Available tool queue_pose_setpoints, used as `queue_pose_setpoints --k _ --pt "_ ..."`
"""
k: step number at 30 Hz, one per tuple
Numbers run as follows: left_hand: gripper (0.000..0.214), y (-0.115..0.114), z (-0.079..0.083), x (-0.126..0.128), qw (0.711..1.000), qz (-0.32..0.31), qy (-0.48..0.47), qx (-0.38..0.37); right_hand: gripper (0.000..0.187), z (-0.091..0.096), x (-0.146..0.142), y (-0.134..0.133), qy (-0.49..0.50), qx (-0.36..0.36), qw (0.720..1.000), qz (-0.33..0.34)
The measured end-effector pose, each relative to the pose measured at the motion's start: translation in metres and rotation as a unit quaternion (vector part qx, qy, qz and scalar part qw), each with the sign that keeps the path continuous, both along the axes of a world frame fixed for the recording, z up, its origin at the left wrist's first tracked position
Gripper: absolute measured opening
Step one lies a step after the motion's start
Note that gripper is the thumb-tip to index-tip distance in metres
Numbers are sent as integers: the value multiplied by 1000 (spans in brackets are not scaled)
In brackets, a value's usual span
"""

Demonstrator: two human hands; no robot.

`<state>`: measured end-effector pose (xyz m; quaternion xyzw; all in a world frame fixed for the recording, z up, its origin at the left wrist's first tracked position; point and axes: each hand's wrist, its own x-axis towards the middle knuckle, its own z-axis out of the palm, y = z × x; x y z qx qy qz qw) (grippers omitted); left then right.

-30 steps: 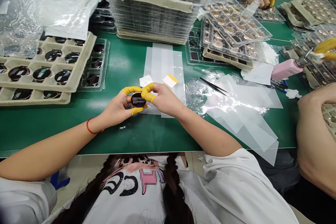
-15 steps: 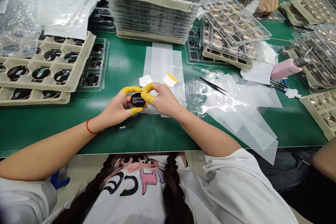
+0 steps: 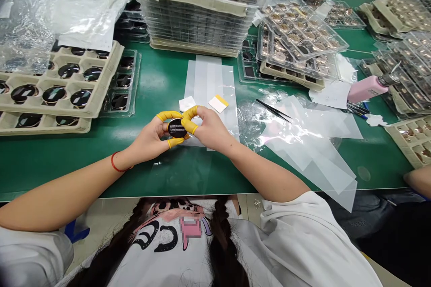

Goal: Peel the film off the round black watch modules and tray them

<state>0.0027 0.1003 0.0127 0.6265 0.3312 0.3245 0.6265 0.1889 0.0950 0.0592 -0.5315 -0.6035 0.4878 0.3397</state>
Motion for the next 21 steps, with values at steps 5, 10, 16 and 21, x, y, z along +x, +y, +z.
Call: queue_pose_setpoints --k 5,10,16,21 --pt "52 1 -4 -1 1000 1 -3 -6 7 -1 1 1 -9 8 1000 2" --pt "51 1 -5 -1 1000 -1 -6 -17 7 -1 -2 -1 -32 20 999 2" --pt "51 2 0 1 1000 7 -5 -25 15 0 23 12 -194 173 965 -21" --pt "53 3 2 3 998 12 29 -54 35 -25 79 48 -434 79 887 -135"
